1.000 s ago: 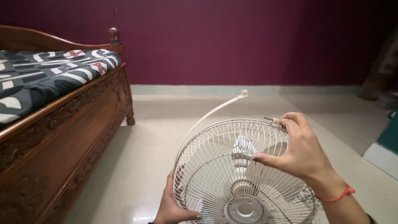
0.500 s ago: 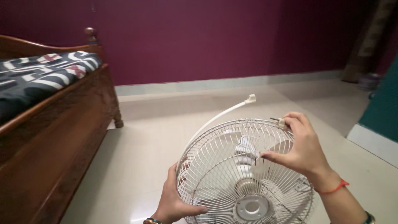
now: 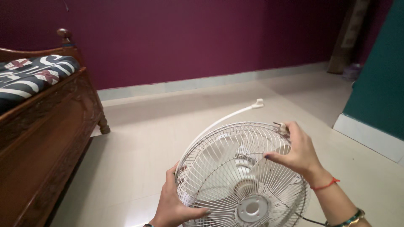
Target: The person removes the front wire cage from a white pedestal fan by hand. They rotate and pull the cage away from the fan head, then set it aside on the floor.
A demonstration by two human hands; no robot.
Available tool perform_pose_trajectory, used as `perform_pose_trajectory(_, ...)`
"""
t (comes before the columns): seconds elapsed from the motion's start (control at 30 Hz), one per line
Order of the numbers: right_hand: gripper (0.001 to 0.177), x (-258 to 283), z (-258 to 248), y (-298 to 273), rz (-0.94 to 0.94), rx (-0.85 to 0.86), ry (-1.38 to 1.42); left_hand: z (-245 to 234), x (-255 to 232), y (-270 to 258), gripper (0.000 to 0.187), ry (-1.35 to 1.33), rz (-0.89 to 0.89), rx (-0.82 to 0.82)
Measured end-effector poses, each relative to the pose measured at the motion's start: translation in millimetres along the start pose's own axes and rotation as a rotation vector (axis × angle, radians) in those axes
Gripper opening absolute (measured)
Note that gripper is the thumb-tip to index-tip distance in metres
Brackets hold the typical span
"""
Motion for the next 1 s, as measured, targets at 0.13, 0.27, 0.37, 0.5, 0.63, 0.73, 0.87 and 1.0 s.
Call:
perform_pose_trajectory(0.13,0.092,-16.7,10.4,-12.5,0.046,-0.036,0.010,2.1,0.6,9.4,0.127,-0.008,0.002,0.033)
perform_pose_trajectory(0.27,0.090,-38.1,19.9,-28.2,0.101,-0.050,0.080,4.1,0.5,15.4,0.127,0.020,0.001,0.033)
perform_pose_trajectory(0.37,0.091,-57.6,32.2,-43.7,0.142,-0.066,0.103,8.4,1.9,19.9,0.129,0.048,-0.011,0.036)
perform_pose_trajectory(0.5,0.098,-87.6,46.3,-78.8,0.195,-0.108,0.217,21.2,0.7,22.7,0.122,0.134,-0.009,0.072)
perform_pose_trajectory(0.63,0.098,-112.5,71.4,-125.0,0.298,-0.153,0.370,32.5,7.3,28.1,0.119,0.237,-0.056,0.170)
perform_pose_trajectory(0.73,0.097,-128.6,83.8,-159.9,0.307,-0.197,0.354,45.2,10.6,28.7,0.121,0.320,-0.086,0.230)
perform_pose_trajectory(0.87,0.099,-145.2,101.3,-191.7,0.328,-0.229,0.538,59.8,17.9,27.7,0.129,0.414,-0.057,0.290)
perform_pose_trajectory(1.0,0.099,-157.5,116.5,-213.8,0.332,-0.252,0.624,72.7,19.6,26.8,0.131,0.455,-0.097,0.353)
Point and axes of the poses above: each hand's wrist, its own y-axis towards the middle knuckle, its own z-axis out of the palm, x = y × z, the point moved 2 cm from there along y, towards the middle knuckle
